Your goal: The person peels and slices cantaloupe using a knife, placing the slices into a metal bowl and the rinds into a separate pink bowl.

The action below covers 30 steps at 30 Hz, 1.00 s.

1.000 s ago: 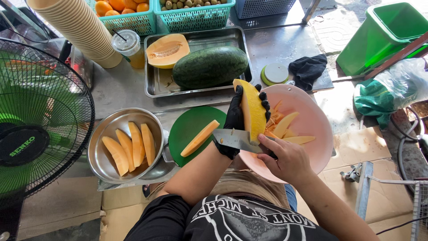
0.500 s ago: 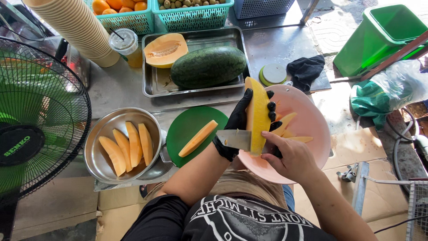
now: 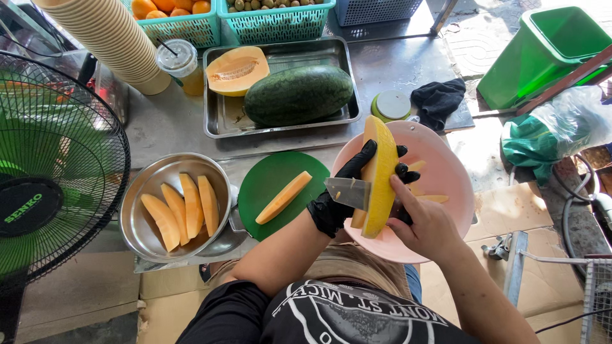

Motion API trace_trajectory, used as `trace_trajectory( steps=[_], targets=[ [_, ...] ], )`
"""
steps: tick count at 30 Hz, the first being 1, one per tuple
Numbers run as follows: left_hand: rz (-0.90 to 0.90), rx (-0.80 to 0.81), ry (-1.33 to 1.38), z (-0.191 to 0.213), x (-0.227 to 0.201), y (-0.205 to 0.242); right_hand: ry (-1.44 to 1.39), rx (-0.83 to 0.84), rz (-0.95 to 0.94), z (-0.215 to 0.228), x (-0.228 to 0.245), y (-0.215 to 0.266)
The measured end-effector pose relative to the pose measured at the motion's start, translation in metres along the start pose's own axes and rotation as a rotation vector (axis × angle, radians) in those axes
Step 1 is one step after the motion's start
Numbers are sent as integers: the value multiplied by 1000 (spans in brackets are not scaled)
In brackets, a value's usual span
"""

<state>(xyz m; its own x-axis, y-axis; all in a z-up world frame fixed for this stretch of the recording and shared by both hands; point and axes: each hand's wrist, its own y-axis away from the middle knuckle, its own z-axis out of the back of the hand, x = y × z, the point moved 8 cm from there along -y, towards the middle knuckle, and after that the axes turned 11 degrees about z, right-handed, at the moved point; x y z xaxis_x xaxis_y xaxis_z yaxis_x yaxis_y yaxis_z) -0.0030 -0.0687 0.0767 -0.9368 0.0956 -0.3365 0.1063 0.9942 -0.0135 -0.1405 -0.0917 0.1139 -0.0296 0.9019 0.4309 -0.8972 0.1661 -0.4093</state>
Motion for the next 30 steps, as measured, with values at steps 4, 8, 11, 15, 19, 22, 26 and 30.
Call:
trace_trajectory(
  steps=[4,8,11,15,19,22,26,30],
  targets=[
    [-18,16,49,5,3,-5,8,-107,87,14,0,-8],
    [-55,44,104,0,-6,-7,1,-96,157,18,9,-9],
    [-73,68,164,0,-12,-5,64,-76,238,10,17,-4],
    [-122,127,172,-5,-17,-6,9,11,108,-7,2,1],
    [-97,41,25,-6,-10,1,39,-9,171,-1,0,4],
    [-69,67,17,-10,-9,2,1,-48,160,3,4,3],
    [14,66,76,-5,0,4,-53,20,90,-1,0,0],
    [102,148,58,-8,5,0,-47,-21,74,0,-9,-2]
  ],
)
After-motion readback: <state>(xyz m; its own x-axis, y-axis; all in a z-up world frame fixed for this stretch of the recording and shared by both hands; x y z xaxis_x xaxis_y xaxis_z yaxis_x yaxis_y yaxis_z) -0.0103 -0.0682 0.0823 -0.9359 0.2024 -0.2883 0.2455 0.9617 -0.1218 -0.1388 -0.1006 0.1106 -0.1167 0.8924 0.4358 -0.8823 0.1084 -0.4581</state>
